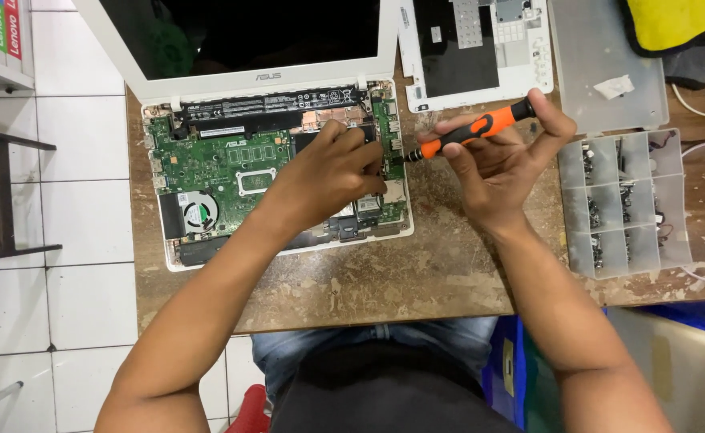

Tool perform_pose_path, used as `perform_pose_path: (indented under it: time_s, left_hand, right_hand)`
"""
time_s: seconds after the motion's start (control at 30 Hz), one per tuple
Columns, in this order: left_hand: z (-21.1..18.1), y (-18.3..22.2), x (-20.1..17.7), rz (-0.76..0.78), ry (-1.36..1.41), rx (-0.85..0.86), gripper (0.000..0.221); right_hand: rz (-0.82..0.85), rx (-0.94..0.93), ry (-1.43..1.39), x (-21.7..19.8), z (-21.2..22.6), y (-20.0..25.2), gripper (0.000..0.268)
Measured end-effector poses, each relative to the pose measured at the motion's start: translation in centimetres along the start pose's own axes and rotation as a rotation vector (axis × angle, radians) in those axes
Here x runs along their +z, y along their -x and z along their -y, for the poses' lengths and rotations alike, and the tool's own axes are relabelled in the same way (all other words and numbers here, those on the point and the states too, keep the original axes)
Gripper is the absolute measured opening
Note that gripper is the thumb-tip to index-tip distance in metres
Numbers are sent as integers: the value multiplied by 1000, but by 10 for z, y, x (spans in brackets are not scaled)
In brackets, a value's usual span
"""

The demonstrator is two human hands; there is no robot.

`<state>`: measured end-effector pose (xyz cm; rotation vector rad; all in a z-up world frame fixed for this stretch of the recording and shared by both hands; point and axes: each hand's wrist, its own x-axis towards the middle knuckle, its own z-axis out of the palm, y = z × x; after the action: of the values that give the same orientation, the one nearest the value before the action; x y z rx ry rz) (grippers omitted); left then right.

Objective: Disassembling a laptop by removing internal components and disconnecting ribbon cables.

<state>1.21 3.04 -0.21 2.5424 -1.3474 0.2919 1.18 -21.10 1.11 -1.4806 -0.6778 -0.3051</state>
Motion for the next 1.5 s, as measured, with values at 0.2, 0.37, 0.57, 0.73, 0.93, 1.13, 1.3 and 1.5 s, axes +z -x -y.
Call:
perform_pose_path:
  time_s: [0.2,0.37,0.57,0.73,0.93,1.13,1.3,1.5]
  left_hand:
    - [5,2,17,37,32,-21,24]
    - [6,-1,-3,-35,503,-291,6]
    - [5,-5,2,-382,773,-344,11]
    - [5,-4,9,-443,900,-323,12]
    - [10,-1,17,-433,925,-312,16]
    - [9,-1,-3,-290,849,-314,17]
    - [8,-2,-18,-259,782,-284,13]
    - [9,0,-18,-250,852,-261,19]
  right_hand:
    - [11,-12,-64,-1,-4,3,68]
    - [116,-135,-22,0,-4,-1,70]
    - [195,-164,-8,1,-42,24,85]
    - [206,-185,-21,9,-48,28,83]
    - [223,-231,-1,13,-47,26,75]
    - [358,-262,54,12,-29,17,68]
    - [557,-163,134,10,-9,7,62]
    - [454,-244,304,2,-44,28,65]
